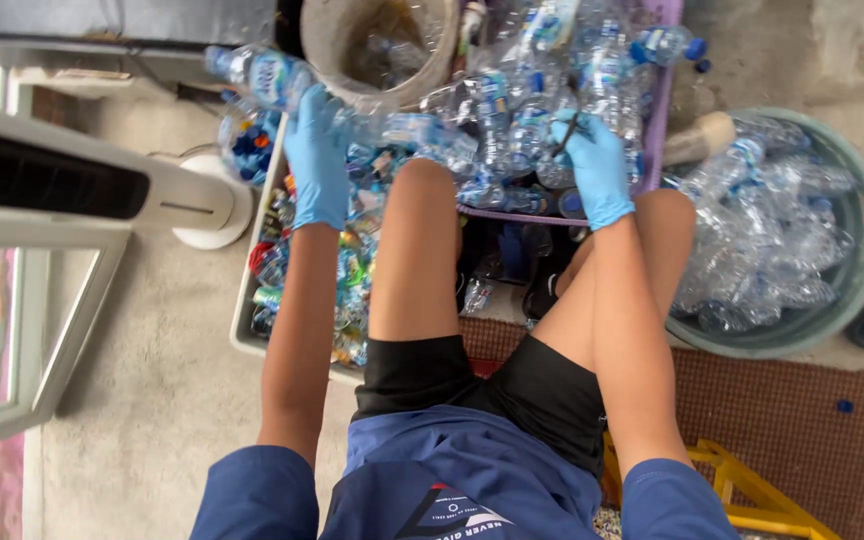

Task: The person sits cross-legged on a mat and uses scissors to cut the labels off plastic water bottles. They pick up bottles from a purple basket, cut the labels, and place the modified bottles into a white bin.

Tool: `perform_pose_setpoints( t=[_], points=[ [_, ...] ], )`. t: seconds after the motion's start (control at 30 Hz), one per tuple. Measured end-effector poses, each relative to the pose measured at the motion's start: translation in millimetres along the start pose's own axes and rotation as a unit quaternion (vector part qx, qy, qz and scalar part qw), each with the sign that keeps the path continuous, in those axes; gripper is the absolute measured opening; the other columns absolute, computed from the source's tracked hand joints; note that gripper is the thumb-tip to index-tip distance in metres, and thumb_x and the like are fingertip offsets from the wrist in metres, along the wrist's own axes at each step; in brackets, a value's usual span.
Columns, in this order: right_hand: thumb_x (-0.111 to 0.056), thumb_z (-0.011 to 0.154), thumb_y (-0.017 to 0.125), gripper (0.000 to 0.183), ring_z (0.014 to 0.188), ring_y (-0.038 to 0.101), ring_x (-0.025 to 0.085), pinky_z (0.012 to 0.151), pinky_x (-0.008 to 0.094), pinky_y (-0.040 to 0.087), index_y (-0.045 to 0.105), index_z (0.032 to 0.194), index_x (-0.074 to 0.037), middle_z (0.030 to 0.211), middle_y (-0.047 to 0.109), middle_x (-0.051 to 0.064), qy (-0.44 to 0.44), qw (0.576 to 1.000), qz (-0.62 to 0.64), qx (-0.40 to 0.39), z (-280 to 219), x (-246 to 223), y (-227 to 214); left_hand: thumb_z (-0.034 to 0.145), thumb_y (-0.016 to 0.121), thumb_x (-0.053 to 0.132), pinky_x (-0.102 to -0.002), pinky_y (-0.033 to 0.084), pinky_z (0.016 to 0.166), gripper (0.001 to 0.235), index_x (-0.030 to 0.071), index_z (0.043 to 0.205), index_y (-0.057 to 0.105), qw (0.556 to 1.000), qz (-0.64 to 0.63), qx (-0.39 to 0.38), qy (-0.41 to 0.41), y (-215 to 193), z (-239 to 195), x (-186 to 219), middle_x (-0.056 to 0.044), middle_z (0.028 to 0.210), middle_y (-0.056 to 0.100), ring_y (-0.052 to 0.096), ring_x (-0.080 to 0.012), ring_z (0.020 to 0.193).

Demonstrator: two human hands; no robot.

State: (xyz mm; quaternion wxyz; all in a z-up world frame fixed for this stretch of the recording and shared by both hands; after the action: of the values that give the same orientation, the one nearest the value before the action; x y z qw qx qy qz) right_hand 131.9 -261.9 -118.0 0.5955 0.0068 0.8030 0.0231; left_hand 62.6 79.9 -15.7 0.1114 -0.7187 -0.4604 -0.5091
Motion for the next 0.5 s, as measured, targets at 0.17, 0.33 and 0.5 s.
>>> perform_pose_setpoints(
  t=[0.17,0.33,0.5],
  points=[
    [-0.026,0.091,0.076,0.025,0.083,0.071,0.0,0.058,0.013,0.051,0.071,0.115,-0.022,0.095,0.076,-0.003,0.0,0.999,-0.039,-0.01,-0.9,7.9,2.3,0.072,0.078,0.027,-0.033,0.058,0.09,0.061,0.003,0.128,0.068,0.986,0.076,0.096,0.116,-124.4,41.2,3.1,-0.01,0.118,0.075,0.068,-0.0176,0.104],
    [-0.018,0.096,0.072,0.02,0.081,0.071,0.002,0.056,0.013,0.052,0.072,0.115,-0.019,0.096,0.075,-0.002,0.003,0.999,-0.049,-0.021,-10.6,8.1,8.0,0.078,0.073,0.039,-0.032,0.055,0.063,0.057,0.008,0.122,0.054,0.983,0.168,0.067,-0.021,-212.2,42.0,-22.7,-0.006,0.1,0.064,0.061,-0.0157,0.078],
    [-0.019,0.098,0.071,0.016,0.08,0.068,0.001,0.062,0.013,0.052,0.074,0.114,-0.02,0.092,0.072,-0.005,0.018,0.997,-0.07,-0.036,-42.1,-20.6,28.1,0.08,0.066,0.048,-0.052,0.052,0.094,0.056,0.02,0.127,0.058,0.976,0.196,0.039,-0.087,-243.0,40.2,-24.4,-0.005,0.117,0.072,0.069,-0.0234,0.111]
  ],
)
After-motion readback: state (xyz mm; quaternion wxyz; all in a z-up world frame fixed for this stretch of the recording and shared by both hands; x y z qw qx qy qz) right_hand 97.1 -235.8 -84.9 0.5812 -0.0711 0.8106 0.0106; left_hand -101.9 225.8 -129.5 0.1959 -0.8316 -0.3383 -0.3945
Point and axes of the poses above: each hand's wrist, its own z-axis towards the middle knuckle, its own y-axis out of the palm, x = y × z, the point moved 1 cm from there along z, towards the middle knuckle
